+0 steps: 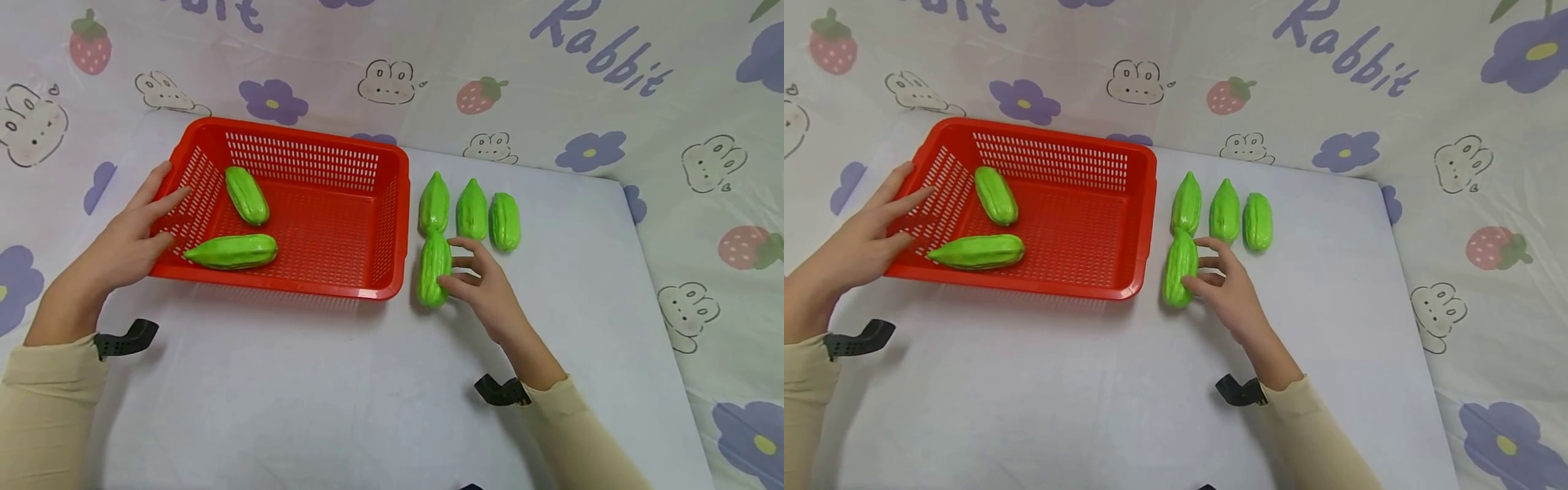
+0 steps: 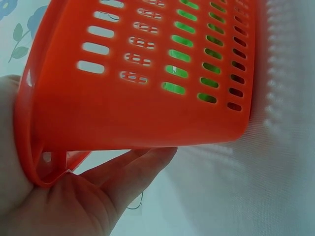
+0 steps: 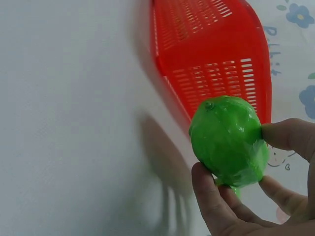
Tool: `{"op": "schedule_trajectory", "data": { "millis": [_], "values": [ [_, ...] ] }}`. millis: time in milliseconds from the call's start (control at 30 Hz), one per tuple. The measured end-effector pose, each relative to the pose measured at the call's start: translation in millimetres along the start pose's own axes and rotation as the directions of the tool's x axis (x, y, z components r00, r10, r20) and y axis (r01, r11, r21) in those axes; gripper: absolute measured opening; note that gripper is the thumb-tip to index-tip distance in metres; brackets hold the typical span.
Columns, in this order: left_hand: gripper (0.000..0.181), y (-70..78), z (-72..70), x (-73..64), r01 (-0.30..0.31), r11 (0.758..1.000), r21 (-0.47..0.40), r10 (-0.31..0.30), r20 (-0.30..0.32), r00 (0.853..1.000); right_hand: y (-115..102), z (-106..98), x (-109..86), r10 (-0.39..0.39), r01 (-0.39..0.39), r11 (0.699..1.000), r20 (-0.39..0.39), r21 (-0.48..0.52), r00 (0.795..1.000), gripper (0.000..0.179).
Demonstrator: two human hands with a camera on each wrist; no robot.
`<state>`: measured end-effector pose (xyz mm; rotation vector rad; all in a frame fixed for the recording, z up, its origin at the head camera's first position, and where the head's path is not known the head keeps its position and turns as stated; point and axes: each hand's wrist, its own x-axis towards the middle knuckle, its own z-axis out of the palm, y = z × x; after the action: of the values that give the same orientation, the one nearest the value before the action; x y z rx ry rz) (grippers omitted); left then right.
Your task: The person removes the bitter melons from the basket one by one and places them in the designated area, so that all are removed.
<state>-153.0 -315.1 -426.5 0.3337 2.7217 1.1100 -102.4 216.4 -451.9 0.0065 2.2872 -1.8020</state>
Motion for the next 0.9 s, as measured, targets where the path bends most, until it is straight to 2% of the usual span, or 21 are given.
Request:
{"op": "schedule_trajectory", "data": {
  "millis": [400,600,900],
  "values": [
    [0.074,-1.1,-0.4,-0.8,-0.011,1.000,0.010,0.011,-0.004,1.000,8,8,-1.6,0.044,-0.049,0.993,-0.045,-0.109,0.998,0.066],
    [0.074,-1.0,-0.5,-2.7,-0.017,1.000,0.016,0.017,-0.004,1.000,10,12,-3.2,0.087,-0.092,0.983,-0.041,-0.157,0.995,0.065],
    [0.074,-0.2,-0.4,-0.2,-0.007,1.000,0.011,0.007,0.002,1.000,4,15,-2.5,0.080,-0.100,0.958,-0.087,-0.268,0.993,0.065]
  ]
}}
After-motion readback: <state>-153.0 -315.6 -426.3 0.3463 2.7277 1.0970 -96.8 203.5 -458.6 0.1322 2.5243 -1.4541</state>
